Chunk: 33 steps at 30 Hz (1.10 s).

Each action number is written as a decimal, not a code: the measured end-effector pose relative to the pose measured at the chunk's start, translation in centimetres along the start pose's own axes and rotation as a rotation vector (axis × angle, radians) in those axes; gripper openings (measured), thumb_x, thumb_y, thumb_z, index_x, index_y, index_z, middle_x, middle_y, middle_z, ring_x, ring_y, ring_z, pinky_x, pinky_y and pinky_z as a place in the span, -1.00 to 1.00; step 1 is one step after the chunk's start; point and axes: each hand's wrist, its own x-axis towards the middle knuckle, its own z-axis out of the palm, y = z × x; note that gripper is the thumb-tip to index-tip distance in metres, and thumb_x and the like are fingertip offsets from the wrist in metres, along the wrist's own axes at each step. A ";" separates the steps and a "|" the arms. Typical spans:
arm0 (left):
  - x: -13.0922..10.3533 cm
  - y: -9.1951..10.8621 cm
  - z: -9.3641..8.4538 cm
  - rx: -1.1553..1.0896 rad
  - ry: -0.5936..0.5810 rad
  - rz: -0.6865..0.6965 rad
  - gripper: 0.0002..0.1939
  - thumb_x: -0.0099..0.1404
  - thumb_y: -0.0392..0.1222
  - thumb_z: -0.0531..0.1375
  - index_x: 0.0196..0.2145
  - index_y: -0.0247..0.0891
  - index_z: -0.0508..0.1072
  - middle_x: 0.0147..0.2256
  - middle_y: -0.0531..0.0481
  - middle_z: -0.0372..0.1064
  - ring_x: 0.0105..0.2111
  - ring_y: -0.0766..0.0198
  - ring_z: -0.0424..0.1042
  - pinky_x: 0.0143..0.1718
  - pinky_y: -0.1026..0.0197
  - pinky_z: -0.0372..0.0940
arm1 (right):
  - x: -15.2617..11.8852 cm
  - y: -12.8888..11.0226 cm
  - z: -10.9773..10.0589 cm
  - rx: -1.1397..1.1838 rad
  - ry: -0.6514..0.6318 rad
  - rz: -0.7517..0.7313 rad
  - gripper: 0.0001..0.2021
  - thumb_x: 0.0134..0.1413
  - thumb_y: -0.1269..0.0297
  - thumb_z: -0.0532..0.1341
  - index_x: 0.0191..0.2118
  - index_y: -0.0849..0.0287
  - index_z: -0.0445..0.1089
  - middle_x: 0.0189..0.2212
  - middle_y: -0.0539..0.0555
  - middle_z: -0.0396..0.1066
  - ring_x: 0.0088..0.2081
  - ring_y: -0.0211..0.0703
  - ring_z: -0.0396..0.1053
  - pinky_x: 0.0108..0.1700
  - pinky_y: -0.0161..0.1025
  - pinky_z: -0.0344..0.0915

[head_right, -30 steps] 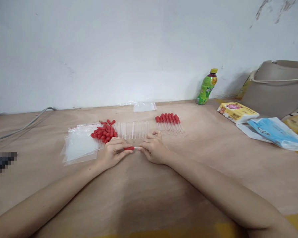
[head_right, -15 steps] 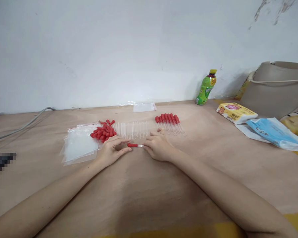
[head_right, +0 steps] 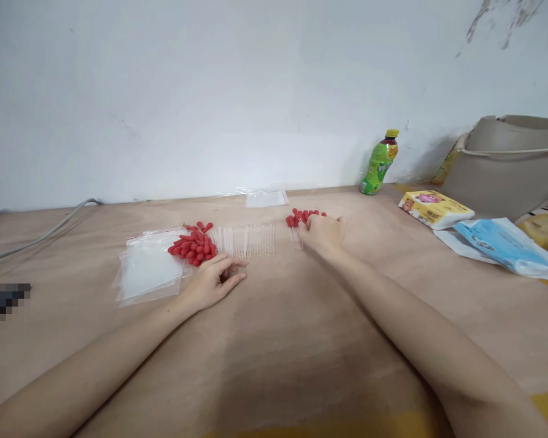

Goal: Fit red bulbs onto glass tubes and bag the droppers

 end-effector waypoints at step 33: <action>-0.1 -0.3 0.2 0.007 -0.030 0.008 -0.85 0.22 -0.17 0.10 -0.31 -0.24 0.41 -0.37 0.01 0.33 -0.45 0.37 0.33 -0.39 0.29 0.22 | 0.3 -5.5 2.6 -0.143 -0.318 -0.082 -0.72 -0.03 0.23 0.02 -0.46 0.25 0.43 -0.44 0.21 0.43 -0.37 0.00 0.34 -0.18 -0.02 -0.06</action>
